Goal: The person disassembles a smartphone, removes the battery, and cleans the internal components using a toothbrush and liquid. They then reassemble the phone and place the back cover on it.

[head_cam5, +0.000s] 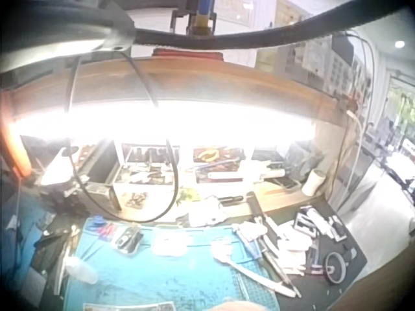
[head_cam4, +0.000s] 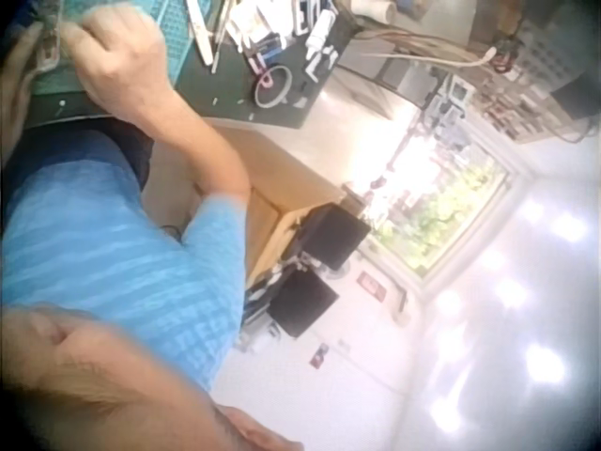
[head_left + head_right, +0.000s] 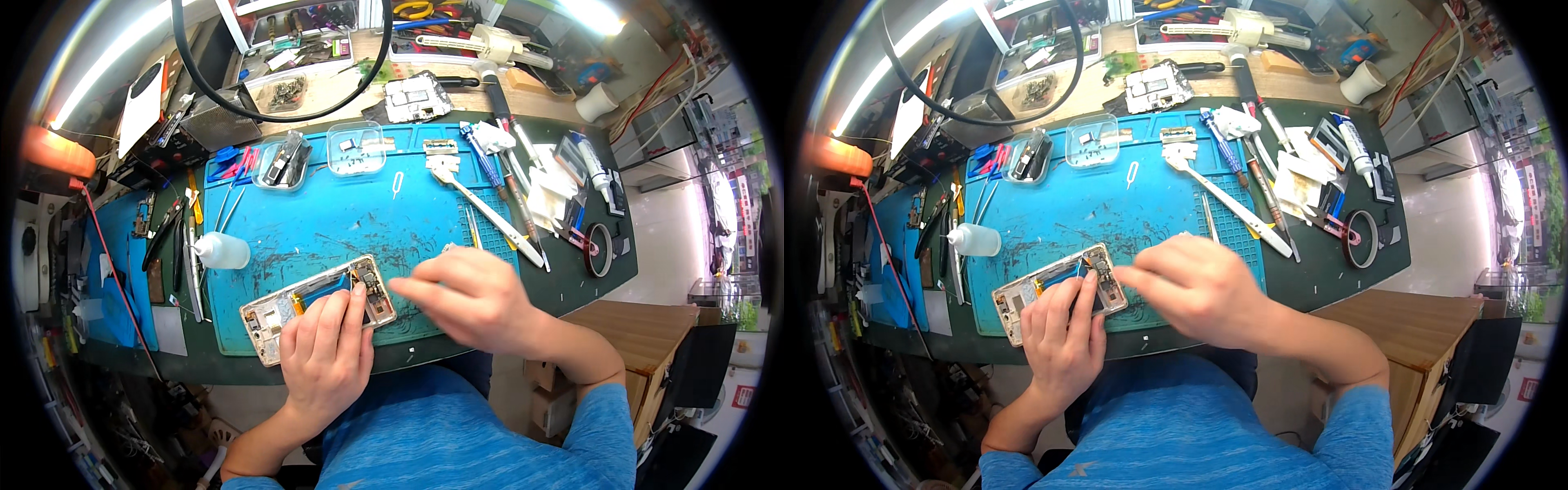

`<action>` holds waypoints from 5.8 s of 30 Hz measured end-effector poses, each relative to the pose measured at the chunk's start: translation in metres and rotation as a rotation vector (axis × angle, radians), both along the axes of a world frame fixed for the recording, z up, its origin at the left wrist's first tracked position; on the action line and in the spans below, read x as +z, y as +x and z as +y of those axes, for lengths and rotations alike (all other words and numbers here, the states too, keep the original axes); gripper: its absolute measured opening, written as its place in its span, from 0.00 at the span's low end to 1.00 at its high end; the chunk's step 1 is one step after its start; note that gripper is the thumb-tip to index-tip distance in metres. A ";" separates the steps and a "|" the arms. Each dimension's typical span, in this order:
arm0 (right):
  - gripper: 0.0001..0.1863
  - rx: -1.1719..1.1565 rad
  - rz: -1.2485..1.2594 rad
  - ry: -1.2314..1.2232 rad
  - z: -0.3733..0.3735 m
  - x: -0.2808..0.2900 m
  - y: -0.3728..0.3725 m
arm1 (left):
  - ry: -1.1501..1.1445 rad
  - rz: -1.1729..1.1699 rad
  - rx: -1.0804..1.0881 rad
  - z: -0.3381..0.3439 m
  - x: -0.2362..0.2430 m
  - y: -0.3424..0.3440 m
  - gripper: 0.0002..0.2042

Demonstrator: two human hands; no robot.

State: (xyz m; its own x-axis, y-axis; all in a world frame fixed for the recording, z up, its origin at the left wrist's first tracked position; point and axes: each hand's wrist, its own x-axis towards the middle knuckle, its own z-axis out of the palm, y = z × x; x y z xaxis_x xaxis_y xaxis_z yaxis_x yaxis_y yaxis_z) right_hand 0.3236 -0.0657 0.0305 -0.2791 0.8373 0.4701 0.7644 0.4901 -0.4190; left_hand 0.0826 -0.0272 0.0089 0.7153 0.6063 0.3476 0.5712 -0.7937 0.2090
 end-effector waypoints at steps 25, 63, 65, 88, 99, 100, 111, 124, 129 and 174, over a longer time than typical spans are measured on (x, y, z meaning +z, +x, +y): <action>0.19 0.021 -0.030 0.013 0.020 -0.022 -0.017 | -0.014 -0.018 0.016 0.000 -0.004 -0.001 0.25; 0.12 -0.291 0.101 -0.097 0.003 0.007 0.009 | 0.061 -0.489 -0.220 -0.043 -0.031 -0.045 0.14; 0.10 -0.307 0.146 -0.184 0.000 0.010 0.001 | 0.098 -0.511 -0.198 -0.040 -0.032 -0.064 0.12; 0.06 -0.011 -0.138 -0.128 0.053 0.025 -0.083 | -0.131 -0.182 0.240 0.017 -0.007 -0.100 0.48; 0.05 0.042 -0.145 -0.180 0.064 0.014 -0.095 | -0.150 -0.208 0.254 0.016 -0.008 -0.098 0.47; 0.05 0.042 -0.152 -0.181 0.064 0.014 -0.096 | -0.150 -0.207 0.253 0.016 -0.008 -0.098 0.47; 0.05 0.084 -0.217 -0.243 0.071 0.015 -0.097 | -0.144 -0.223 0.251 0.016 -0.010 -0.099 0.47; 0.05 0.268 -0.327 -0.392 0.100 0.029 -0.091 | -0.148 -0.228 0.246 0.016 -0.011 -0.098 0.47; 0.07 0.322 -0.363 -0.336 0.103 0.028 -0.088 | -0.144 -0.222 0.253 0.016 -0.011 -0.098 0.47; 0.07 -0.502 0.106 -0.269 -0.037 0.017 0.014 | -0.100 -0.408 0.264 0.010 -0.026 -0.104 0.45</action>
State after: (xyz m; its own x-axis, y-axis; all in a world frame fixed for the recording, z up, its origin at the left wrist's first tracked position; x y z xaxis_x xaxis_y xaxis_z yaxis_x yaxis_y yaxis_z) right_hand 0.3376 -0.1022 0.0474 0.2199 0.9489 0.2261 0.8226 -0.0558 -0.5659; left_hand -0.0210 -0.0176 -0.0166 0.3508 0.7931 0.4980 0.6059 -0.5977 0.5250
